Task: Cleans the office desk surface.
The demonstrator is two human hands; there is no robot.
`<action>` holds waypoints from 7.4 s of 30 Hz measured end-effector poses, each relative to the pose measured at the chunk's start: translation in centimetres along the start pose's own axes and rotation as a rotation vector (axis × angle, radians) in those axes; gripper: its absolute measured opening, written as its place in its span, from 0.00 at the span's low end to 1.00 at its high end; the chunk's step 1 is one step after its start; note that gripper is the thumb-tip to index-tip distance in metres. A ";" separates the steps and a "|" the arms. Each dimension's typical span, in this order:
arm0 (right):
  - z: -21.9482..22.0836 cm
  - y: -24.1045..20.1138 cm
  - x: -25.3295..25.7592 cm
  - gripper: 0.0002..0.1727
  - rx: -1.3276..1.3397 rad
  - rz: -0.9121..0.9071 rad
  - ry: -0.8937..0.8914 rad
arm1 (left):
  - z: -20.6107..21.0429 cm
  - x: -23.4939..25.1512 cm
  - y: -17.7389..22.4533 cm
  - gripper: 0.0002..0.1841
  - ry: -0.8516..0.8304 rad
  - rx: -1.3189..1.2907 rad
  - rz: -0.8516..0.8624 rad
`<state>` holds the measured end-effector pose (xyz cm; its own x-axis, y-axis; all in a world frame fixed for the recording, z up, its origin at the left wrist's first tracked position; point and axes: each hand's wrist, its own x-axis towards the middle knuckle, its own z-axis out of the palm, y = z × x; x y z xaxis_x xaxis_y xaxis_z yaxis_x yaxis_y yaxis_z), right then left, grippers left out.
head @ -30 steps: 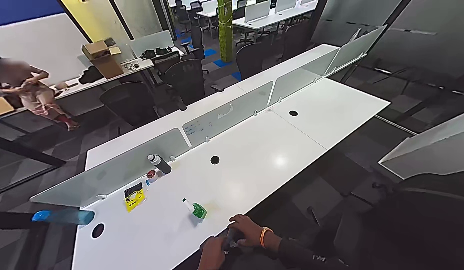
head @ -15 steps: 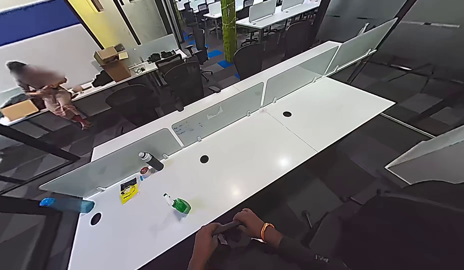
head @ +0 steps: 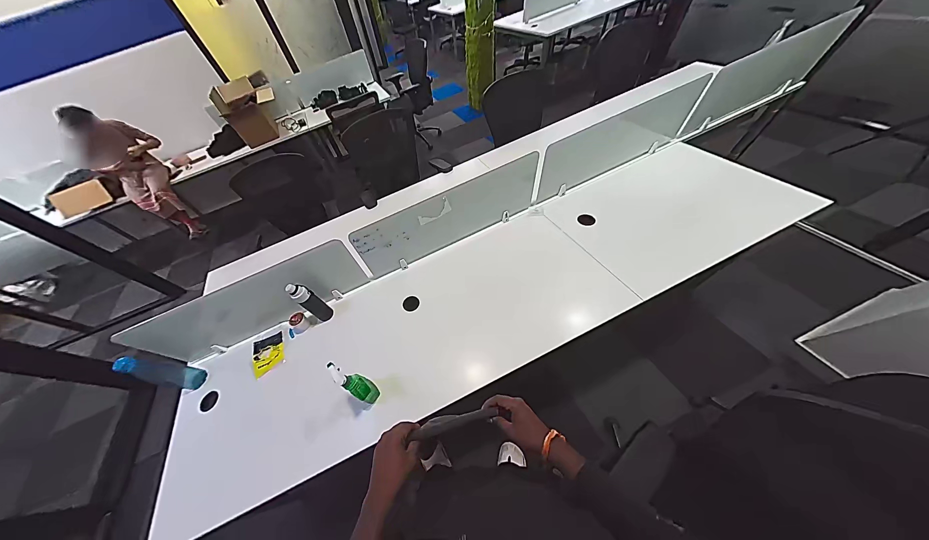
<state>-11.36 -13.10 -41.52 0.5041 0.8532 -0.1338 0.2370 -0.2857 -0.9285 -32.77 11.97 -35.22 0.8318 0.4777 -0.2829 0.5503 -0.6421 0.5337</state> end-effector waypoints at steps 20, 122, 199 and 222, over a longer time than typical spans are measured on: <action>-0.2 -7.0 12.1 0.11 -0.411 -0.297 0.726 | -8.1 13.4 -1.2 0.11 0.457 -0.355 0.505; 14.4 7.3 31.6 0.54 -0.860 0.224 -0.667 | 8.3 16.6 -15.2 0.29 -0.422 -0.039 -0.550; -9.8 16.0 34.9 0.45 -0.695 0.401 -0.125 | 7.7 32.8 -6.9 0.41 -0.383 0.199 -0.206; -17.7 18.1 23.3 0.39 -0.614 0.882 0.170 | 8.1 39.1 -4.8 0.58 -0.270 0.351 -0.278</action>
<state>19.38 -6.09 -55.29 0.7978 0.1828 -0.5745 0.0863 -0.9777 -0.1913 -2.27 28.87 -55.28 0.6142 0.5167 -0.5964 0.7060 -0.6975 0.1227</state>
